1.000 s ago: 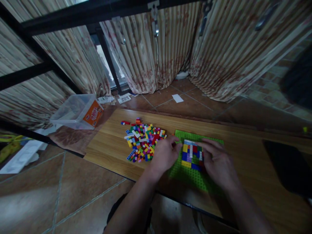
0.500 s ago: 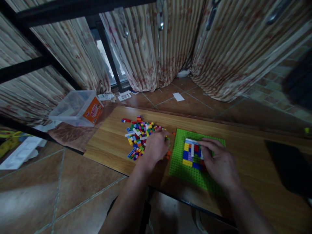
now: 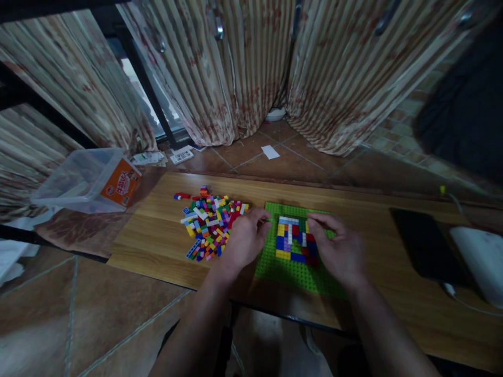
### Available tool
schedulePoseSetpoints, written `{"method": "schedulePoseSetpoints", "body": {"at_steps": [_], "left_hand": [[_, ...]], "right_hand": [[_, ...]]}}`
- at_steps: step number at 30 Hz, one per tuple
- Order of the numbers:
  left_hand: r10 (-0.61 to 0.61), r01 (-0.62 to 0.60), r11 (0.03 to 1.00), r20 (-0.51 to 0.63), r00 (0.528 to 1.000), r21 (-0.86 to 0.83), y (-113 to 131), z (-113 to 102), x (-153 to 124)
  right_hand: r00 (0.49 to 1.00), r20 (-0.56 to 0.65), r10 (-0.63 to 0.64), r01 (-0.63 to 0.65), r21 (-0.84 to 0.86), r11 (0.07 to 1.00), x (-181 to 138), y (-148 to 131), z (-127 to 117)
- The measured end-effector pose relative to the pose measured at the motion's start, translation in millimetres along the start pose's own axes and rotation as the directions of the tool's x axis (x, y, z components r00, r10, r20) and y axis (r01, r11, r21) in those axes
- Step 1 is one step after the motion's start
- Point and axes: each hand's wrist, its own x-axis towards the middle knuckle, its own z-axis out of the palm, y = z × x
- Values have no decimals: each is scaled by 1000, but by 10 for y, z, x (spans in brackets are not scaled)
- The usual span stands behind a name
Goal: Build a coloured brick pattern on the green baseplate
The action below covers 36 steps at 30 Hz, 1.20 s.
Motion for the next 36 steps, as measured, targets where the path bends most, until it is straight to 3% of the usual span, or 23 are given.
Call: {"method": "schedulePoseSetpoints", "body": {"at_steps": [6,10,19,25,36], "left_hand": [[69,-59,986,57,996,-156,114,249,-41],[95,-81,975,61,994,-205,147,310,-40],[69,-60,986,55,996,-154,164,348,-39],[-9,11,999,59,998,-34,161,315,-36],[5,-6,1000,107,994,10,181,321,-36]], "right_hand": [[973,230,-17,-23,171,985,-28,-34,9],[956,289,-44,-8,177,984,-39,-43,16],[955,287,-79,59,77,995,-16,31,-18],[976,218,-26,23,17,1000,-5,148,-14],[981,194,-16,25,-46,999,-35,159,13]]}}
